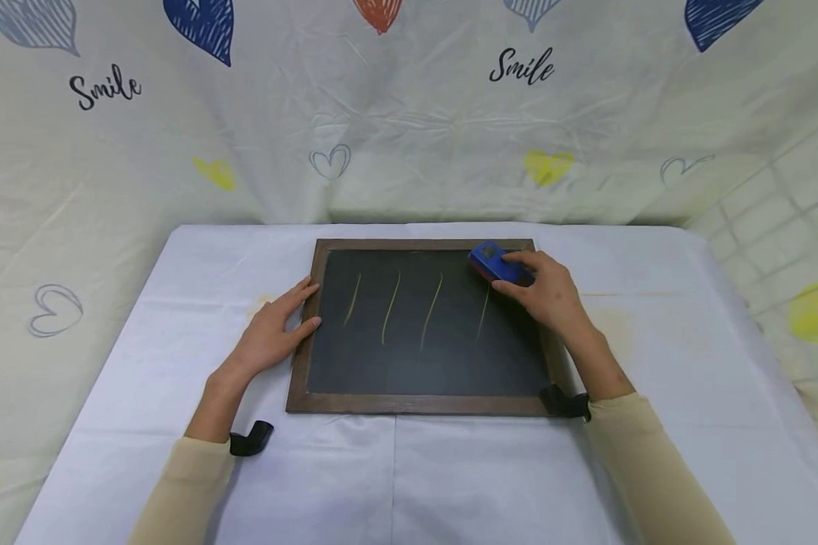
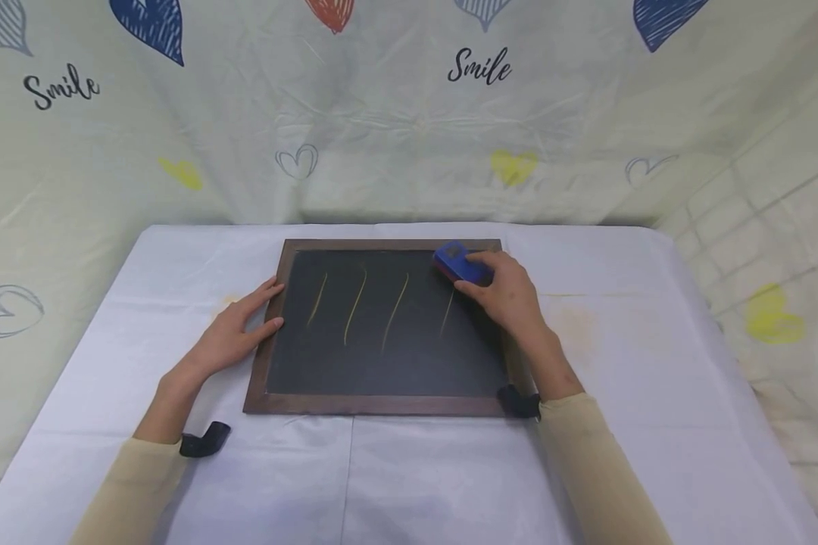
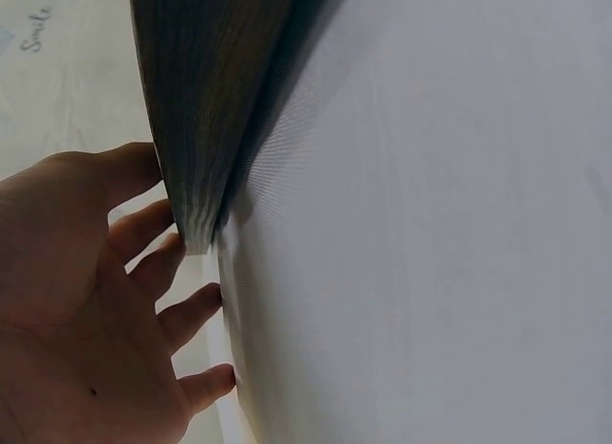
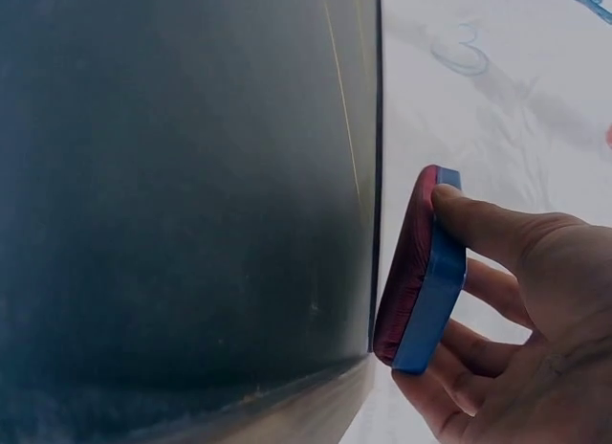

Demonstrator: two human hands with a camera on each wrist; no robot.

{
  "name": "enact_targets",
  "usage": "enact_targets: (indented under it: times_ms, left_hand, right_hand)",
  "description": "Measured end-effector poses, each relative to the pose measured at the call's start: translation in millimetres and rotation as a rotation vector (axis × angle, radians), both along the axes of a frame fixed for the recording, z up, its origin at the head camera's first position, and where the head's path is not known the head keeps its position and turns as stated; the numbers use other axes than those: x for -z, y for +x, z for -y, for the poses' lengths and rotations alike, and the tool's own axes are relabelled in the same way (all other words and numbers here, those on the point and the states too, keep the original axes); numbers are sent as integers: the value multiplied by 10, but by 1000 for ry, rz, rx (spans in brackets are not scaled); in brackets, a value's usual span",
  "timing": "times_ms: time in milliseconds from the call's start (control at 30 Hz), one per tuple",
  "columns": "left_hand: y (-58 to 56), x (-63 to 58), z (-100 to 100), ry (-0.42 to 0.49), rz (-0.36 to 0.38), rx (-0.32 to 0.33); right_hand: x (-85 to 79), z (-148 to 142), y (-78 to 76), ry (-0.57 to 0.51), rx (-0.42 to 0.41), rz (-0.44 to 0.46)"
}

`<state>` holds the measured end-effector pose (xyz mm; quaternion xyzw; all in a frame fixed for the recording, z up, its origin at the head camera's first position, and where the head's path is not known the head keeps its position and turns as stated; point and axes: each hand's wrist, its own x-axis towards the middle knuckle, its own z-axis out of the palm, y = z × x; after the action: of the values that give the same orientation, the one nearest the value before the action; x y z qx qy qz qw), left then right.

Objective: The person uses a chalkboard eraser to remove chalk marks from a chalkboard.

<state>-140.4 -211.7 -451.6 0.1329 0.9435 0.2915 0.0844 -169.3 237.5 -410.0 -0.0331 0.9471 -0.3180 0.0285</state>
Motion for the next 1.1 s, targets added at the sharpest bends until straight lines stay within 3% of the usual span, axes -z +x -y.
enact_targets:
  times_ms: [333,1100]
  left_hand:
    - [15,17,5,0,15,2]
    - [-13,1,2,-3,11,1]
  right_hand:
    - [75,41,-40,48,-18,29]
    - [72,101,-70,174,-55,-10]
